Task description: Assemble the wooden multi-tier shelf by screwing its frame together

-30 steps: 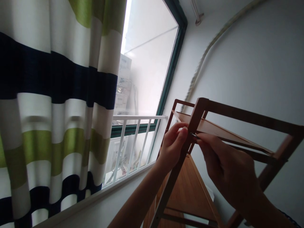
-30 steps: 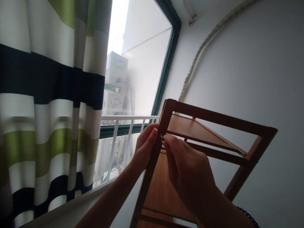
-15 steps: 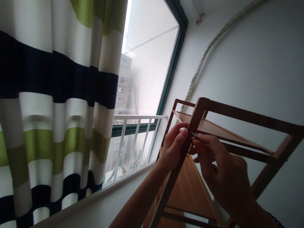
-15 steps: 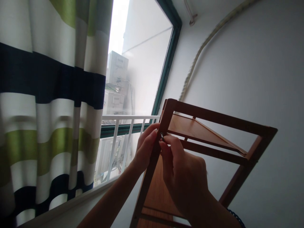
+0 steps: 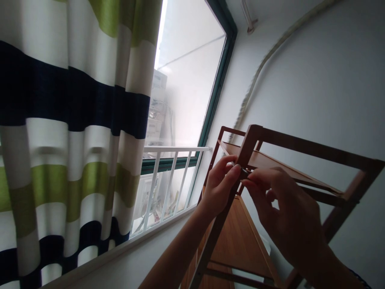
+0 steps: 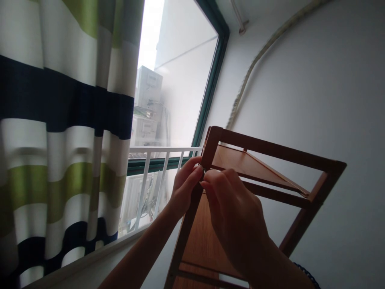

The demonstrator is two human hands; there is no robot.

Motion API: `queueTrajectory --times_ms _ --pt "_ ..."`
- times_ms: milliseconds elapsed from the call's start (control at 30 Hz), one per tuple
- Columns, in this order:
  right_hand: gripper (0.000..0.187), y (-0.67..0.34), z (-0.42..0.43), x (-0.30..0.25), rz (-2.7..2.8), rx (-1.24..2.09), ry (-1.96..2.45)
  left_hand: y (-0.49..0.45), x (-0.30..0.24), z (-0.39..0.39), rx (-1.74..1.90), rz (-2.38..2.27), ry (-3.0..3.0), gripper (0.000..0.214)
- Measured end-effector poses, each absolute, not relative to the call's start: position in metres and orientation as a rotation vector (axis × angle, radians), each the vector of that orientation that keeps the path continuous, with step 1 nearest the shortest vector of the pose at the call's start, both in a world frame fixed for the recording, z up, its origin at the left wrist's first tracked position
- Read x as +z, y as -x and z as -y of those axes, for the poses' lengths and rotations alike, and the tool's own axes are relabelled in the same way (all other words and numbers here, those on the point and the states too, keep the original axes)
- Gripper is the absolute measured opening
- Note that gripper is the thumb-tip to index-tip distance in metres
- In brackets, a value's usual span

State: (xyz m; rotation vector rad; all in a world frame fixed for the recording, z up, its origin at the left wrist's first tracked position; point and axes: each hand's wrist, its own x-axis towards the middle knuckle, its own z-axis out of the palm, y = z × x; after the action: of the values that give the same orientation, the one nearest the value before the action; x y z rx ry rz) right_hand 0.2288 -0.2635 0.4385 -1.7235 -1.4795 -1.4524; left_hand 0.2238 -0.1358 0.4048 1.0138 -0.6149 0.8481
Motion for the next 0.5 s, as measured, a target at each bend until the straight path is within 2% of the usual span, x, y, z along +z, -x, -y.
queueTrajectory --times_ms 200,333,500 --pt "0.003 -0.227 0.265 0.445 1.62 -1.405 1.657 -0.223 0.405 0.136 0.898 0.605 -1.052 0.025" --pt "0.014 -0.225 0.271 0.452 1.789 -1.311 1.706 -0.224 0.406 0.137 0.894 0.602 -1.027 0.022" --pt "0.023 -0.222 0.276 0.462 1.98 -1.567 1.777 -0.229 0.403 0.134 0.895 0.567 -1.013 0.024"
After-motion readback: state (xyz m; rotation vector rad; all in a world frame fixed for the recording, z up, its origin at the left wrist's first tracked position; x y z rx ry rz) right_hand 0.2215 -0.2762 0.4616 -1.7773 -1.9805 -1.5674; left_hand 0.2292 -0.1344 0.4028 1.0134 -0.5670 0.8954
